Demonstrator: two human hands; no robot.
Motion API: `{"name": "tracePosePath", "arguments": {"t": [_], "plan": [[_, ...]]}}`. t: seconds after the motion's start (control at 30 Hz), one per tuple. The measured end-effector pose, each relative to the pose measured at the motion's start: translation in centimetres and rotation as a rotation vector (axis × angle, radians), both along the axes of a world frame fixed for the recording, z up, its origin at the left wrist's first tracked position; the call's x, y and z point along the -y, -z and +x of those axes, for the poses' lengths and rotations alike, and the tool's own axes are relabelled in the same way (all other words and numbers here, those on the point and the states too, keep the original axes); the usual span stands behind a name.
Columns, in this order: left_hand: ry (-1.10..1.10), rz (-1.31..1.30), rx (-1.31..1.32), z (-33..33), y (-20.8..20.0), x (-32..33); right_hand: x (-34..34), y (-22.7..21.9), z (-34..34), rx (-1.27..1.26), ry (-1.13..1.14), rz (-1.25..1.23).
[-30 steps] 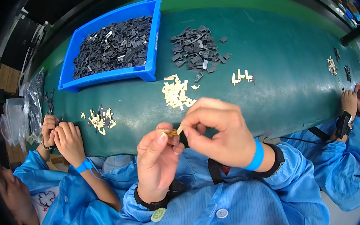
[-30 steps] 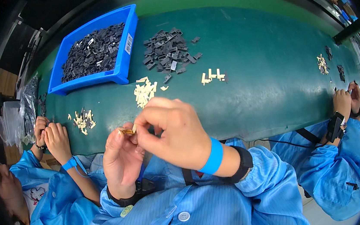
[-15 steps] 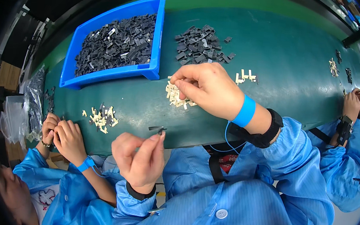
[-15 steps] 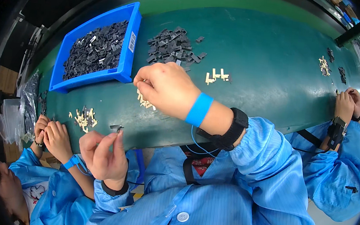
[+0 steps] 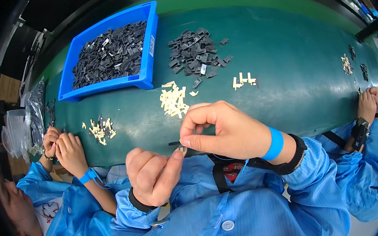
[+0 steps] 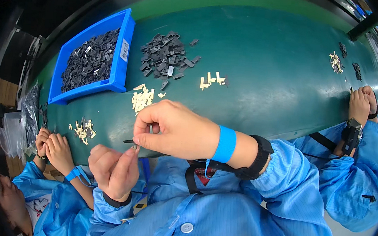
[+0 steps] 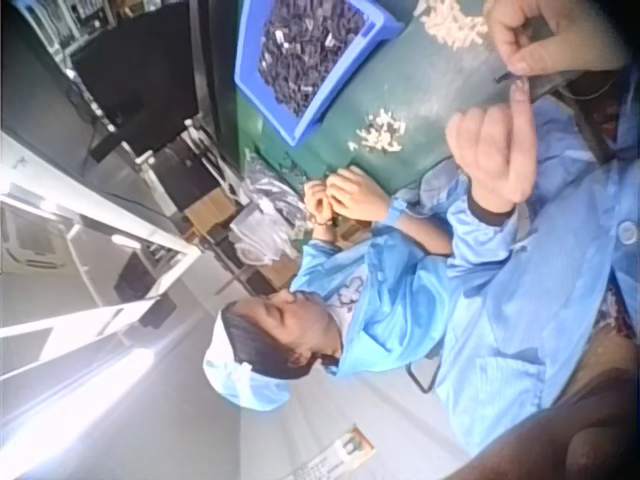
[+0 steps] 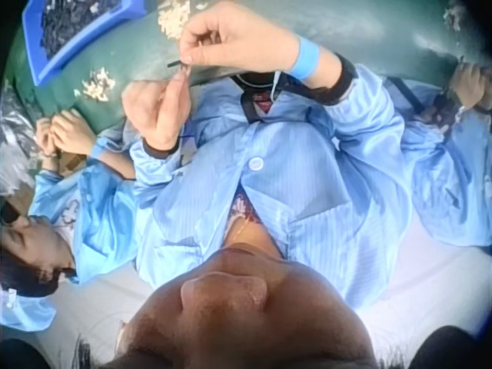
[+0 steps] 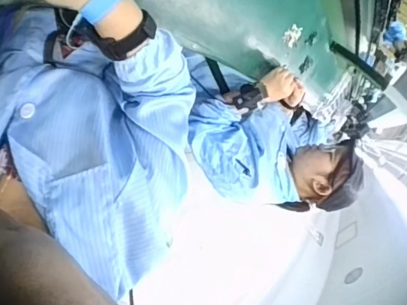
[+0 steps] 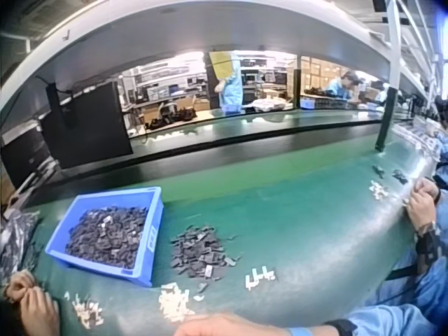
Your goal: Assemble small plastic and rubber components at an industrial workbench.
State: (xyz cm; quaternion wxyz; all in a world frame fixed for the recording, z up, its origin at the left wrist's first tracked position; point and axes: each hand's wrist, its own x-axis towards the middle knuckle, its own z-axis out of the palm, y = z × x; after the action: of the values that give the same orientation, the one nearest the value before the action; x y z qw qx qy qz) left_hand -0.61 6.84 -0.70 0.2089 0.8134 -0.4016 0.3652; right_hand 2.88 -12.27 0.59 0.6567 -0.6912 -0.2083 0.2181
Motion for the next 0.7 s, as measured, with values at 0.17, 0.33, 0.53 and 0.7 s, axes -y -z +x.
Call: {"name": "tracePosePath", "arguments": {"t": [0.17, 0.33, 0.53, 0.7], "plan": [[-0.003, 0.043, -0.142, 0.8, 0.0, 2.0, 1.5, 0.6, -1.5, 0.329, 0.200, -0.143], [-0.112, 0.114, -0.409, 3.6, 0.1, 3.8, 4.6, 1.6, -1.3, 0.379, 0.664, -0.071], [-0.192, 0.148, -0.509, 7.2, 0.4, 5.5, 6.1, 1.6, -2.5, 0.191, 0.774, 0.109], [-0.240, 0.272, -0.537, 8.8, 1.4, 6.7, 6.5, 1.9, -3.0, 0.222, 0.825, 0.158]]}}
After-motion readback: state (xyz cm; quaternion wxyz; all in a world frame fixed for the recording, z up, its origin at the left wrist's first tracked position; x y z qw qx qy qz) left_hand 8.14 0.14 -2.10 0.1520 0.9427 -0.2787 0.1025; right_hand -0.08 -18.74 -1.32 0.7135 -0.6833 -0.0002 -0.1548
